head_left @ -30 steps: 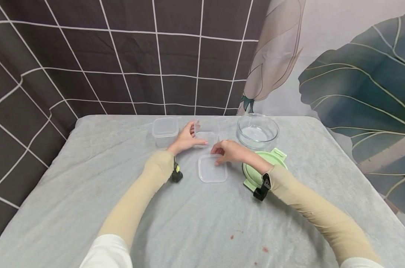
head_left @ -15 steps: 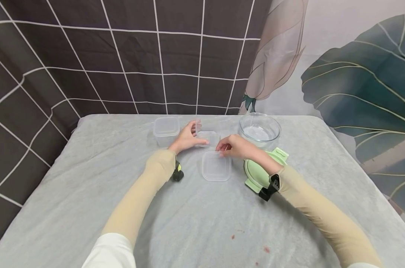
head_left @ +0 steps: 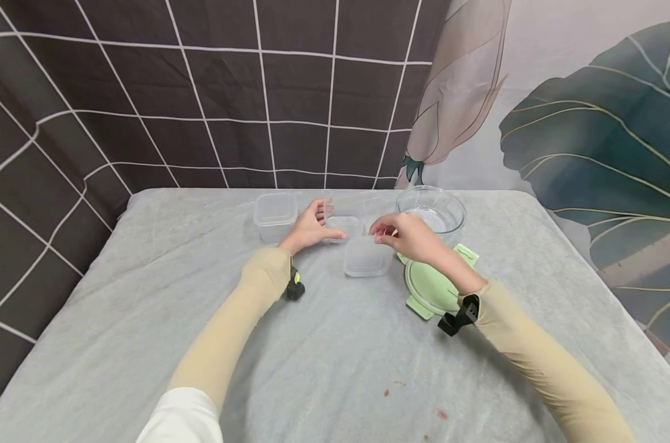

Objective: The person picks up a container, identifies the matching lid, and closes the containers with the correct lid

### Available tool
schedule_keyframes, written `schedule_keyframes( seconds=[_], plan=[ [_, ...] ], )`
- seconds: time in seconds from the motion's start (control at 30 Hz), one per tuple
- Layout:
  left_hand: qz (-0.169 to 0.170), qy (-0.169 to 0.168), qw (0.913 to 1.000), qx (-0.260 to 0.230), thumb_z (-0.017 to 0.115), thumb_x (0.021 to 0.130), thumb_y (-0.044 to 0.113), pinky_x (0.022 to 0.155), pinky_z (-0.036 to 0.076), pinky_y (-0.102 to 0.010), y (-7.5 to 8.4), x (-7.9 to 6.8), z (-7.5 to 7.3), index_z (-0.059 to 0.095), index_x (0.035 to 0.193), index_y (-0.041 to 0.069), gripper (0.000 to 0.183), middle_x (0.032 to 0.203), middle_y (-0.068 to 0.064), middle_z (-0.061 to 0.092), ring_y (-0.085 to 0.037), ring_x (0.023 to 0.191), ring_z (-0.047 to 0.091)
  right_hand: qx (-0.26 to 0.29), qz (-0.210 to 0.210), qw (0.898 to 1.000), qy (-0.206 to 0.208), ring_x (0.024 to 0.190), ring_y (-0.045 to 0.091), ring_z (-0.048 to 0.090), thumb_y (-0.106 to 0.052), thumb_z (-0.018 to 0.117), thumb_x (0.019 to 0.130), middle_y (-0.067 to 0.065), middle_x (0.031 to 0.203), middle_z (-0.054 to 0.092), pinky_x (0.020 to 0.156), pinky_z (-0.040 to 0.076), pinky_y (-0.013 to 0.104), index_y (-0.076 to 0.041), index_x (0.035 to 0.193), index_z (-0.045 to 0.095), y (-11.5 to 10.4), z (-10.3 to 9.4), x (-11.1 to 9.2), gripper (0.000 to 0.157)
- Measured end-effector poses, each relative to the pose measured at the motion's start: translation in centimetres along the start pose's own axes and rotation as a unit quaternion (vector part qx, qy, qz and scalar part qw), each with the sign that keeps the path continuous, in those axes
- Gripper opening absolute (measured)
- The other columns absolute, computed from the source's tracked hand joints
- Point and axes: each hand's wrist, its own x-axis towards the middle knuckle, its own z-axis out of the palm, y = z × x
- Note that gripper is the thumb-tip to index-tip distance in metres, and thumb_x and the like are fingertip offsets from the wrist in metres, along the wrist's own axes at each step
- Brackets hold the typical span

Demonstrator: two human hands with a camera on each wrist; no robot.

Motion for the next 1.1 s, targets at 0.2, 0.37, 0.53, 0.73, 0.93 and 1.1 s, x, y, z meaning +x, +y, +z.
schedule_keyframes(
  seconds=[0.2,0.37,0.53,0.73,0.93,1.1],
  plan=[
    [-0.010,0.003,0.9999,-0.010,0.083,0.061,0.012,0.108,0.036,-0.032,0.0,-0.1,0.0,0.027,0.135,0.004,0.093,0.134,-0.013,0.042,-0.025,0.125,0.042,0.005,0.003,0.998,0.070,0.073,0.015,0.061,-0.006,0.065,0.081,0.006,0.079,0.067,0.067,0.055,0.029,-0.006,0.088,0.067,0.2,-0.5,-0.1,0.008],
    [-0.019,0.003,0.9998,-0.001,0.083,0.060,0.013,0.108,0.036,-0.030,-0.1,0.0,0.0,0.026,0.136,0.004,0.096,0.134,-0.014,0.041,-0.025,0.125,0.042,0.009,-0.008,0.991,0.132,0.072,0.015,0.060,-0.003,0.063,0.081,0.007,0.079,0.067,0.066,0.055,0.030,-0.005,0.088,0.067,0.3,-1.1,-0.2,0.008],
    [-0.022,0.001,0.9998,0.003,0.084,0.060,0.014,0.106,0.038,-0.030,0.2,0.0,0.3,0.026,0.137,0.004,0.097,0.135,-0.014,0.041,-0.024,0.125,0.042,-0.010,-0.011,0.984,0.178,0.072,0.013,0.059,-0.004,0.062,0.082,0.005,0.081,0.065,0.066,0.054,0.028,-0.007,0.089,0.066,0.2,-1.5,-0.2,0.008],
    [-0.024,-0.009,0.9996,-0.013,0.083,0.060,0.012,0.107,0.036,-0.030,0.1,0.2,0.6,0.026,0.137,0.005,0.096,0.136,-0.011,0.041,-0.023,0.126,0.041,-0.048,-0.023,0.975,0.217,0.075,0.015,0.057,-0.004,0.060,0.083,0.003,0.081,0.062,0.068,0.050,0.028,-0.009,0.090,0.063,-0.3,-1.7,0.6,0.010],
    [-0.021,-0.008,0.9993,-0.030,0.083,0.060,0.008,0.107,0.036,-0.030,0.1,0.2,0.7,0.027,0.135,0.003,0.094,0.136,-0.012,0.043,-0.023,0.125,0.042,-0.104,-0.053,0.960,0.253,0.078,0.016,0.056,-0.006,0.060,0.081,0.002,0.081,0.062,0.069,0.047,0.030,-0.012,0.089,0.063,-0.4,-1.5,2.3,0.011],
    [-0.020,-0.004,0.9992,-0.033,0.083,0.060,0.008,0.107,0.037,-0.030,0.2,0.0,0.8,0.028,0.135,0.004,0.093,0.136,-0.012,0.043,-0.023,0.124,0.042,-0.121,-0.077,0.951,0.274,0.081,0.019,0.058,-0.007,0.060,0.079,0.003,0.082,0.064,0.074,0.048,0.033,-0.011,0.087,0.064,0.2,-0.8,3.9,0.010]
  ],
)
